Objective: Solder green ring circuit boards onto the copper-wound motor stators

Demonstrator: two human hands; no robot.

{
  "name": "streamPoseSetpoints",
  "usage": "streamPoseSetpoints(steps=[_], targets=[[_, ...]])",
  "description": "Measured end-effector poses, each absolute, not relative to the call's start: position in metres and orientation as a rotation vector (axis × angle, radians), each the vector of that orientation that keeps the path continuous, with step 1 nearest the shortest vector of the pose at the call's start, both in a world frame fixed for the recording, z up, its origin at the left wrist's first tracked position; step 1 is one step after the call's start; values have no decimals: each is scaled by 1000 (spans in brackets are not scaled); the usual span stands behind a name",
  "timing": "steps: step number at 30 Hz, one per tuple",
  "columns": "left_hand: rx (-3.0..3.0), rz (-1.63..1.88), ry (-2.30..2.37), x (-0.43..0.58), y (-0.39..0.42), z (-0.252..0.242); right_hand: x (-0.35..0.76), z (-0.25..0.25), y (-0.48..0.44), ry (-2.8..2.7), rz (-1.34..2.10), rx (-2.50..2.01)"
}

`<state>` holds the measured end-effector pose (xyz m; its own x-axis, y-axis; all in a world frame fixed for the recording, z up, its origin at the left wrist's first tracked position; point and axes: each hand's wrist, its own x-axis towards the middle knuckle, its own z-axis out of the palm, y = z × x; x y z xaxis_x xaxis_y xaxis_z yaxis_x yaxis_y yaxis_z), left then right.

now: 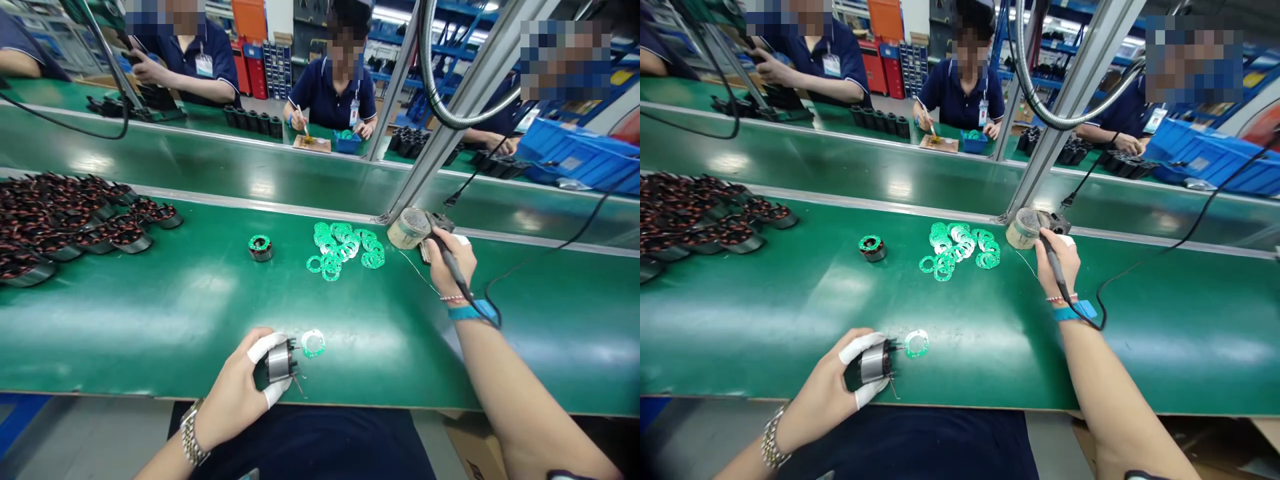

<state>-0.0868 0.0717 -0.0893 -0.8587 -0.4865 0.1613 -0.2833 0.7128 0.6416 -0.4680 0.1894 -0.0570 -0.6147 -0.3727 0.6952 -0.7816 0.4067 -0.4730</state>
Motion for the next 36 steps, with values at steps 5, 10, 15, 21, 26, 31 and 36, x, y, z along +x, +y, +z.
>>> streamPoseSetpoints(steps=[5,10,15,21,26,31,36], targets=[[645,-991,-2553,-86,73,-85,-450,-55,186,-2239,1245,1098],[729,-1294,-2452,-94,75,-79,-356,-51,197,-2135,1360,2030],[688,-1355,-2450,-102,74,-80,-311,-56,198,-1941,1372,2342],[690,-924,-2584,-100,69,-85,-283,-69,189,-2156,1502,1984],[748,-784,-2609,-100,73,-89,-259,-75,177,-2504,2139,1587],[786,-703,-2573,-103,75,-95,-264,-68,177,-2543,2610,1615],[759,-732,-2561,-105,76,-93,-270,-74,178,-2375,2845,1769]])
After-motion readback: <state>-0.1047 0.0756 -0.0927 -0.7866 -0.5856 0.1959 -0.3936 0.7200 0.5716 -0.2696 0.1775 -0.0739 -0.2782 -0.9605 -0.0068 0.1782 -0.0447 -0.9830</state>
